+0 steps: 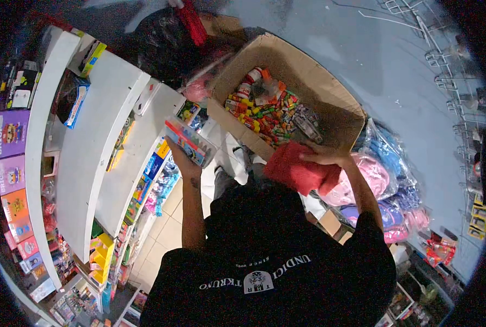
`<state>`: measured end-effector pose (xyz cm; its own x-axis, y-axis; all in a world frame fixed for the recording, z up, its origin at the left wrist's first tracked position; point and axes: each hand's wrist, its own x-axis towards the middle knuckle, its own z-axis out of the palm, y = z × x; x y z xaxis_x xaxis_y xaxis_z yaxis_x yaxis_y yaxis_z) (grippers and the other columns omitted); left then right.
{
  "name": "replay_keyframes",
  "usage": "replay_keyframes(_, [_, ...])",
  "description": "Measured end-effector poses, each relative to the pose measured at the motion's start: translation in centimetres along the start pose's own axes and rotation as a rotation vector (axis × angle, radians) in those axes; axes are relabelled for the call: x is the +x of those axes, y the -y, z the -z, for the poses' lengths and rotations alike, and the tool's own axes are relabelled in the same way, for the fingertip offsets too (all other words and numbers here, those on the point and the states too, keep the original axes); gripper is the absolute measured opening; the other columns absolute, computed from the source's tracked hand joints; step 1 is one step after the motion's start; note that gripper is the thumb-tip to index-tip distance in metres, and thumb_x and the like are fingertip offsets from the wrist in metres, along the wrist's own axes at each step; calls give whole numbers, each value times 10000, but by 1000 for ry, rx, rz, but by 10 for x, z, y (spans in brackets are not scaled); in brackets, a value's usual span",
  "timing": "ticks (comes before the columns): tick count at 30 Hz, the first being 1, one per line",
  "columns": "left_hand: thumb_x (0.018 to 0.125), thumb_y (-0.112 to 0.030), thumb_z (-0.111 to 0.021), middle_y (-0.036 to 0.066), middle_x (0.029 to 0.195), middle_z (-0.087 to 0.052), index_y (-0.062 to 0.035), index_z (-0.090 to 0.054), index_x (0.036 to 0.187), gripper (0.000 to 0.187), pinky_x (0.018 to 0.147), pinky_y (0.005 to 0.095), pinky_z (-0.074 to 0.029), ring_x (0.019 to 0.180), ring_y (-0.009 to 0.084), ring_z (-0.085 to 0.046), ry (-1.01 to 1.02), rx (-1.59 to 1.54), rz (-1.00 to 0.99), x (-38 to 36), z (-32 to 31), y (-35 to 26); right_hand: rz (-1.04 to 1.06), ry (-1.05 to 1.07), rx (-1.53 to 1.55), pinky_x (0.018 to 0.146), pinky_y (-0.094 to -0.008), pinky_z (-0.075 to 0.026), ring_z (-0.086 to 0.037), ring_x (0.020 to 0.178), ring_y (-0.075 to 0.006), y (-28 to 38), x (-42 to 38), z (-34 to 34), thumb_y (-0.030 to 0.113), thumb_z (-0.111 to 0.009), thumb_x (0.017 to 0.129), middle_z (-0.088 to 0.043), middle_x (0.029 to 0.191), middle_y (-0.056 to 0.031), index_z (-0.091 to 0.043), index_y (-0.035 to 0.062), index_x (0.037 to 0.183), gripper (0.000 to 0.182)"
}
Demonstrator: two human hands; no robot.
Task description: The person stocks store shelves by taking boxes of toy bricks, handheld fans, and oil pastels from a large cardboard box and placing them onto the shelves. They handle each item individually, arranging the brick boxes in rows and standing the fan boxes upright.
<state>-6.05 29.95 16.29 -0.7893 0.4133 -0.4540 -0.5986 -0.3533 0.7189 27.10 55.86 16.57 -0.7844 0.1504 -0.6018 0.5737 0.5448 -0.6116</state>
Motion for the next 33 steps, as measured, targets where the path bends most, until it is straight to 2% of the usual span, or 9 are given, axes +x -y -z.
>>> replay_keyframes(6, [930, -589, -390, 40, 1127, -577, -110, -455, 1287, 601, 819, 369, -508, 956, 201, -590, -70, 7, -44, -1, 10, -9, 77, -75, -115, 1109, -440, -248, -304, 1331, -404, 12, 1, -26, 544, -558, 849, -304, 1449, -248, -279, 90, 1435, 791])
replay_keyframes(9, [930, -587, -396, 40, 1121, -584, -110, -460, 1284, 597, 815, 367, -510, 953, 196, -592, -82, 12, -54, 2, 25, -9, -26, 19, 168, 1119, -445, -222, -263, 1352, -401, 21, 7, -32, 571, -561, 833, -298, 1454, -239, -259, 94, 1443, 832])
replay_keyframes(15, [923, -572, -436, 35, 1122, -594, -108, -486, 1258, 574, 817, 359, -502, 964, 191, -589, -94, -43, 8, 1, 52, -10, -24, 168, -307, 1106, -457, -241, -277, 1343, -409, 60, 7, -17, 603, -584, 810, -291, 1459, -234, -248, 86, 1442, 883])
replay_keyframes(18, [928, -560, -440, 38, 1142, -589, -98, -483, 1262, 572, 847, 359, -485, 983, 193, -582, -141, 23, -97, -9, 51, -15, 148, 154, -137, 1105, -454, -241, -266, 1348, -410, 43, 20, -16, 578, -608, 807, -299, 1456, -230, -233, 73, 1445, 895])
replay_keyframes(23, [961, -482, -426, 62, 1119, -592, -75, -487, 1220, 486, 841, 371, -497, 976, 201, -599, -159, 19, -212, -24, 66, -22, 181, -114, 50, 1086, -451, -269, -305, 1330, -398, 109, 51, 3, 511, -607, 837, -348, 1426, -222, -304, 43, 1403, 794])
replay_keyframes(26, [968, -468, -413, 64, 1092, -598, -79, -482, 1216, 466, 834, 372, -505, 959, 198, -608, -151, -80, -205, -35, 80, -28, 510, -298, -169, 1047, -450, -321, -389, 1269, -396, 128, 97, -15, 462, -602, 854, -408, 1377, -217, -365, 27, 1362, 709])
replay_keyframes(28, [969, -467, -410, 68, 1090, -599, -75, -484, 1218, 470, 841, 376, -504, 980, 195, -601, -205, -146, -232, -52, 78, -39, 597, -303, -218, 1020, -445, -353, -444, 1221, -390, 158, 122, -26, 429, -605, 861, -464, 1319, -216, -412, 29, 1323, 642])
replay_keyframes(30, [968, -473, -415, 64, 1131, -563, -98, -448, 1247, 468, 811, 393, -514, 1006, 199, -584, -242, -152, -239, -61, 105, -34, 456, -167, -48, 997, -435, -377, -491, 1175, -378, 218, 126, -33, 395, -613, 866, -532, 1242, -219, -468, 41, 1274, 559])
replay_keyframes(33, [957, -492, -432, 74, 1083, -554, -109, -435, 1175, 440, 739, 411, -533, 986, 211, -594, -396, -109, -268, -85, 121, -43, 603, -113, -69, 998, -436, -391, -503, 1152, -356, 276, 142, -45, 376, -659, 842, -470, 1302, -213, -386, 44, 1344, 661])
